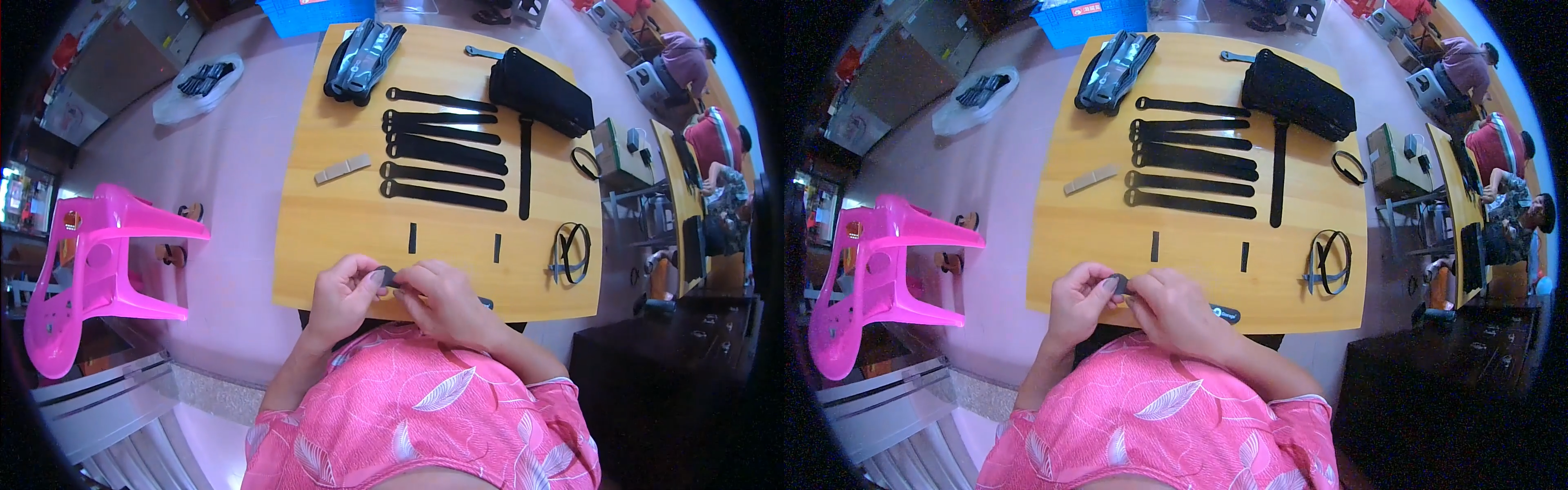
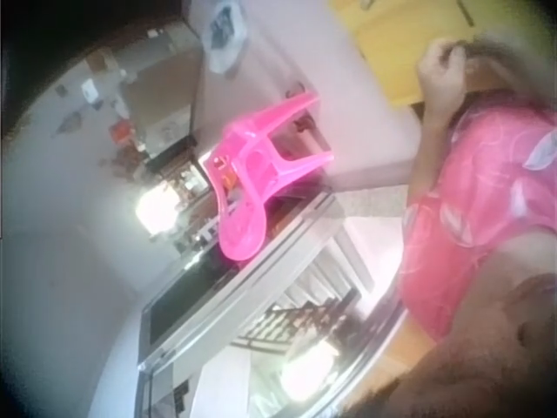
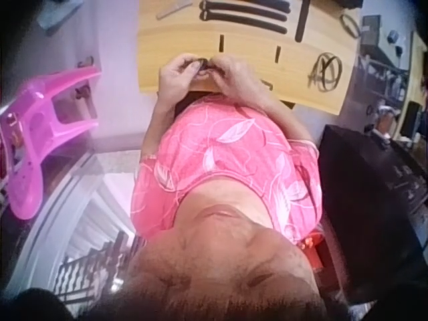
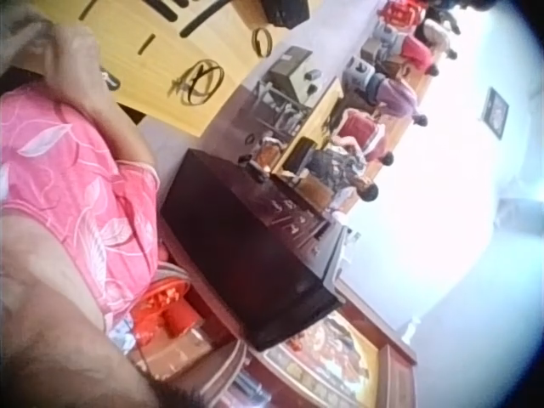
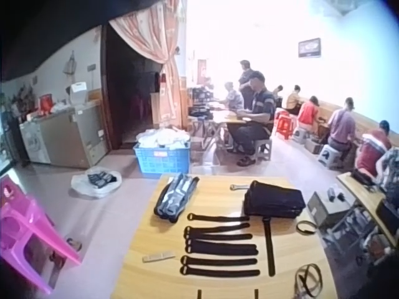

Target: Organizing and aligning multiple black velcro straps on a wooden table.

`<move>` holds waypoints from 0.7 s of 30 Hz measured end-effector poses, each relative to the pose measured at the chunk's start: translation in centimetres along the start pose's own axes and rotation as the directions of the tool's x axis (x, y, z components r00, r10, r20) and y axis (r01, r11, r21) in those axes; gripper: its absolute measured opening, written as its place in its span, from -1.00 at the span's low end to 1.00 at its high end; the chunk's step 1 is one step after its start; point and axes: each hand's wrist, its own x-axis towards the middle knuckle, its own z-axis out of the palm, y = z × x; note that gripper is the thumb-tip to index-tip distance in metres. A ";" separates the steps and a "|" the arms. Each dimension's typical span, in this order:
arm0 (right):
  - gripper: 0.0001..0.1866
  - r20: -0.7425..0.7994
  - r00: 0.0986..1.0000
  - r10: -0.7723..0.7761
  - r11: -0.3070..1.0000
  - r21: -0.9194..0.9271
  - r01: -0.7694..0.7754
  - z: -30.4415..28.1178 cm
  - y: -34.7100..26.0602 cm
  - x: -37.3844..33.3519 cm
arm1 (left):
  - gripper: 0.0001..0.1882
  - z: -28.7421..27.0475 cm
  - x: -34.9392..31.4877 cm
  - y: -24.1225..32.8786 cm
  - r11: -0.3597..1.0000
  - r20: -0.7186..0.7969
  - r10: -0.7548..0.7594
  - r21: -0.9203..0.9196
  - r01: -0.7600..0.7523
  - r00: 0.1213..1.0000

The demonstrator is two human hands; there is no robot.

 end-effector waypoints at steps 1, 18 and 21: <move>-0.82 -0.021 0.999 0.040 0.999 0.023 -0.040 0.3 0.3 0.2 | -0.88 0.0 0.1 0.1 1.000 0.002 0.000 0.001 0.000 1.000; -0.81 0.126 0.870 0.477 0.811 0.320 -0.491 -0.8 -0.1 0.6 | -0.87 1.0 0.5 0.2 0.875 0.176 0.396 0.227 -0.428 0.901; -0.82 0.124 0.875 0.469 0.812 0.328 -0.482 -0.8 -0.1 0.7 | -0.86 1.0 0.4 0.1 0.878 0.170 0.389 0.230 -0.420 0.905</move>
